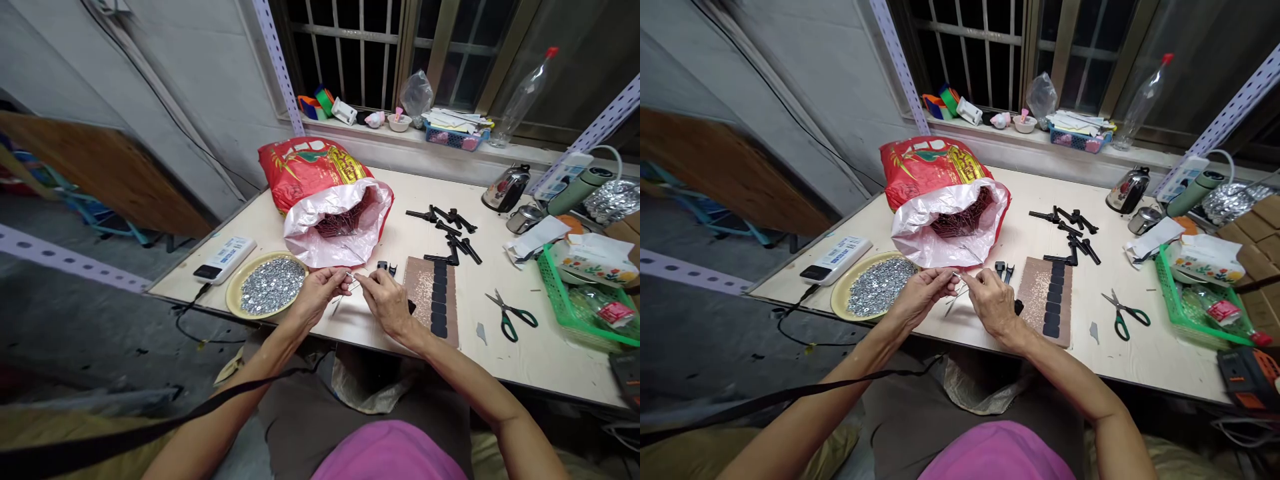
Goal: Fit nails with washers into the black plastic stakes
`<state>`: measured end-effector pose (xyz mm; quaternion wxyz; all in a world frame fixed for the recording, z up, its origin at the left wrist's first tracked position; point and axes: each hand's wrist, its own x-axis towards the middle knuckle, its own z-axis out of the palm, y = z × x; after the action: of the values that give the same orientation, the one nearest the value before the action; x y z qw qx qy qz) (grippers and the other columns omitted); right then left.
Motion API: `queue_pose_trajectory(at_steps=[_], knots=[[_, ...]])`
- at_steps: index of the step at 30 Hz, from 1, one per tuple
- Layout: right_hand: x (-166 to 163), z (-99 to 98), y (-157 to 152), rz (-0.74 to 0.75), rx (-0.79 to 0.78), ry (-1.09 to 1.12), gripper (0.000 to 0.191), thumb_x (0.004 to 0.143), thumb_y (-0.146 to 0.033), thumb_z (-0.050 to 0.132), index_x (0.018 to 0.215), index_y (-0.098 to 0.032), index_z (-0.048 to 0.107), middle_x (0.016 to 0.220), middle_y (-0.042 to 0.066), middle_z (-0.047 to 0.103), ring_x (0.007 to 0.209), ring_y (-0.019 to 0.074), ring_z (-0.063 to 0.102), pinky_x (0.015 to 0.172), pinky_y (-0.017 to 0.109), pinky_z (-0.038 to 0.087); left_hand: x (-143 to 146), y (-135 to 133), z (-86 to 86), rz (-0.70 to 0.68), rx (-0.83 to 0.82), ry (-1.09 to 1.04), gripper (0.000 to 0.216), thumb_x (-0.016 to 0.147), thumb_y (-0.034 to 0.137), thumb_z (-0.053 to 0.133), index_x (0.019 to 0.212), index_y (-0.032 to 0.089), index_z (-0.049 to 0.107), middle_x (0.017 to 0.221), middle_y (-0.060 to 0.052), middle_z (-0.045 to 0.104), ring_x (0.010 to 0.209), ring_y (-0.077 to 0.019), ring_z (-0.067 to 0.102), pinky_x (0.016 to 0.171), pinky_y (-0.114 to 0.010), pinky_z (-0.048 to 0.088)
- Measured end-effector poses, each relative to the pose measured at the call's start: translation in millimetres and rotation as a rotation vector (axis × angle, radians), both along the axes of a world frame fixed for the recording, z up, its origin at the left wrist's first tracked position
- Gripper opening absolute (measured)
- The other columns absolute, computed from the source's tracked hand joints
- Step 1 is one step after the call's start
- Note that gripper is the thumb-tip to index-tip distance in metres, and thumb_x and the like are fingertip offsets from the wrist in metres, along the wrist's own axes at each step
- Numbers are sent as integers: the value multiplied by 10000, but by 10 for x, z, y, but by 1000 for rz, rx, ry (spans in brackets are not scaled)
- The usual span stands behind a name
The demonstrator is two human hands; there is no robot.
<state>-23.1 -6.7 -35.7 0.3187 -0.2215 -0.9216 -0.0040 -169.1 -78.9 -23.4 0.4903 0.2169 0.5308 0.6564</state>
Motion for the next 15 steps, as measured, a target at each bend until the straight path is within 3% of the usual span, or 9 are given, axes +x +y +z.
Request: queue_pose_trajectory(at_steps=[4, 10, 15], knots=[[8, -30, -1, -8, -15, -24, 277, 915, -141, 503, 1089, -262, 680, 787, 33, 600, 729, 129, 544, 566, 209, 383, 64, 5, 22, 71, 1, 113, 496, 442, 510, 849, 698, 126, 669, 600, 13, 640, 517, -89, 560, 575, -260, 534], [36, -32, -21, -17, -21, -10, 227, 945, -181, 481, 994, -237, 695, 788, 38, 635, 731, 127, 573, 573, 221, 378, 41, 28, 35, 17, -61, 92, 536, 355, 531, 862, 649, 133, 655, 589, 3, 647, 488, -85, 543, 548, -259, 527], [78, 10, -15, -7, -362, -37, 173, 949, -229, 489, 976, -215, 660, 860, 22, 651, 778, 119, 612, 601, 208, 404, -8, 41, -15, -38, -50, 196, 498, 412, 549, 840, 620, 141, 643, 577, -3, 629, 496, -103, 546, 543, -274, 523]])
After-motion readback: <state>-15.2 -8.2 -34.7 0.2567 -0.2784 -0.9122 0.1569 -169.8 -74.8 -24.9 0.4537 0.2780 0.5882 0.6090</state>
